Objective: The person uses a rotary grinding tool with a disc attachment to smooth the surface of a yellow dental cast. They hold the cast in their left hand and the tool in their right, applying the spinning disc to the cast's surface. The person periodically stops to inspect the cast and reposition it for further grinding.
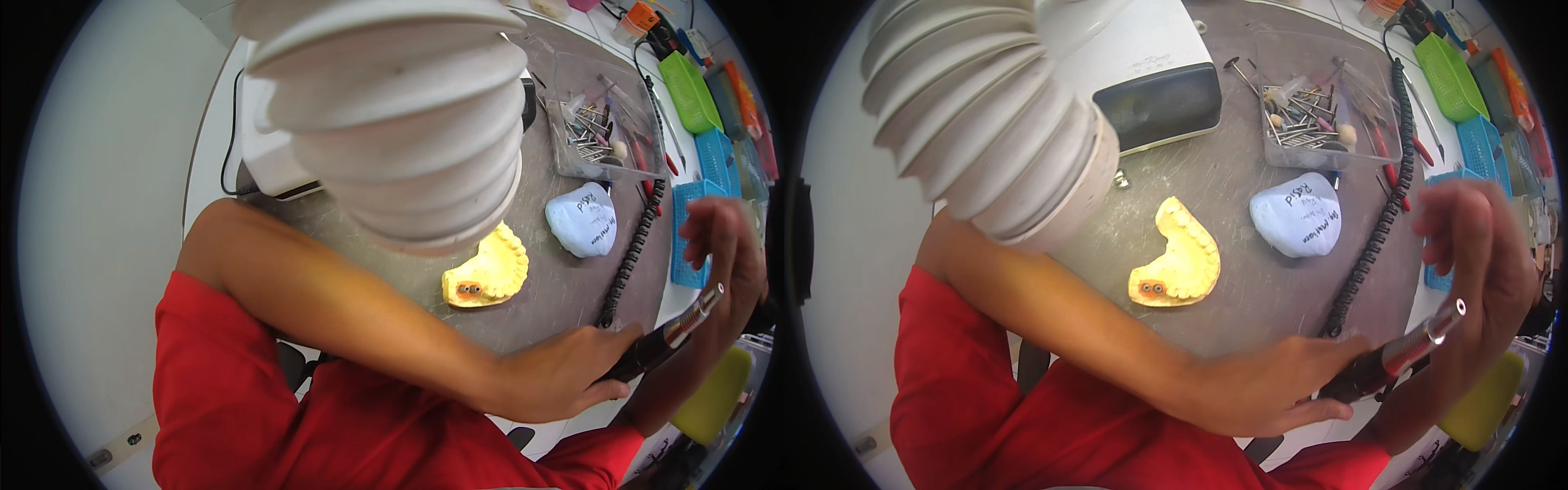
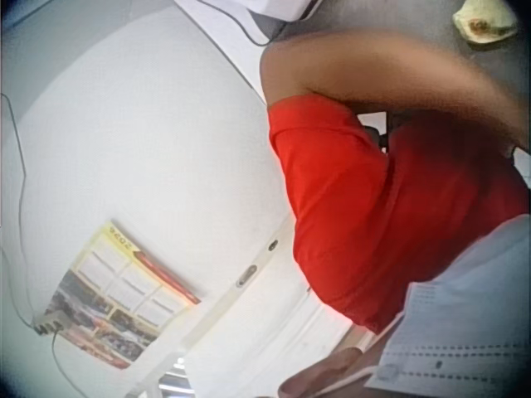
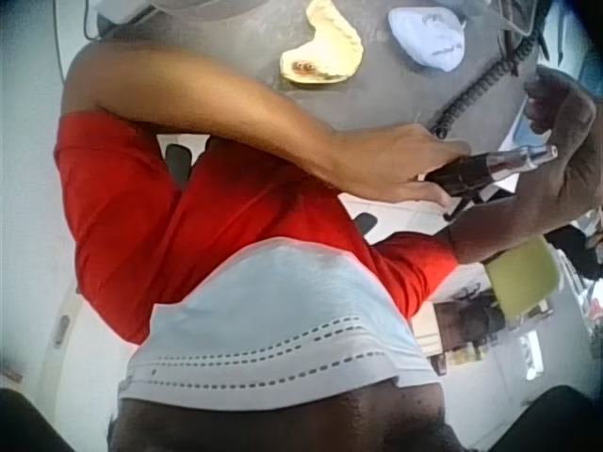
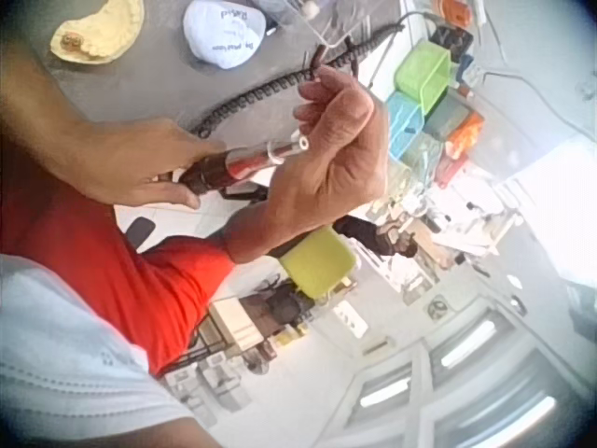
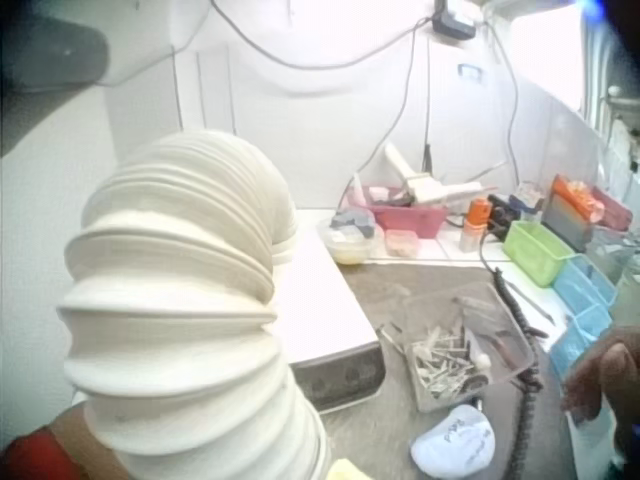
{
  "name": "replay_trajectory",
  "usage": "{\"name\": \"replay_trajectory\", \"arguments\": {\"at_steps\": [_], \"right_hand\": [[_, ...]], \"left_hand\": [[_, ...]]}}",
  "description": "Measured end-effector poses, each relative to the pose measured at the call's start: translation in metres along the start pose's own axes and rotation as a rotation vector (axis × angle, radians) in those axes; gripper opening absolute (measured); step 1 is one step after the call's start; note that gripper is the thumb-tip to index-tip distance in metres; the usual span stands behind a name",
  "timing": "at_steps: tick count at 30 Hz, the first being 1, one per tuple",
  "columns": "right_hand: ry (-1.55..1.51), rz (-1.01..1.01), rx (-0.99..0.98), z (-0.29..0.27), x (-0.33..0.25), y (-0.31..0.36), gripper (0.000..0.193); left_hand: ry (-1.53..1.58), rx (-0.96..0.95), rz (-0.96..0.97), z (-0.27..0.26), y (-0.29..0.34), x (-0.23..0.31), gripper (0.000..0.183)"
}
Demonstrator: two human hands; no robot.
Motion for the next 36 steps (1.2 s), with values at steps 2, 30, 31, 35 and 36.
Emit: {"name": "replay_trajectory", "arguments": {"at_steps": [2,30,31,35,36], "right_hand": [[-0.277,0.098,-0.072,0.005,0.009,0.025,0.063],[0.465,-0.240,-0.186,0.083,-0.027,0.089,0.058],[0.469,-0.244,-0.168,0.085,-0.026,0.088,0.057],[0.449,-0.281,-0.031,0.085,-0.019,0.087,0.051],[0.426,-0.270,-0.003,0.085,-0.017,0.087,0.049]], "left_hand": [[-0.019,0.025,-0.012,-0.003,0.002,-0.001,0.043],[-1.717,0.270,0.152,-0.165,0.098,0.085,0.027],[-1.760,0.239,0.147,-0.162,0.096,0.083,0.027],[-1.861,0.131,0.010,-0.160,0.089,0.073,0.037],[-1.863,0.134,0.028,-0.159,0.091,0.073,0.036]]}}
Point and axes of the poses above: each hand's wrist, its own y-axis away from the middle knuckle, its own z-axis out of the palm, x = y × z, the point moved 7 cm from there along -y, towards the middle knuckle, and after that the axes turned 5 degrees about -y, right-handed, at the moved point
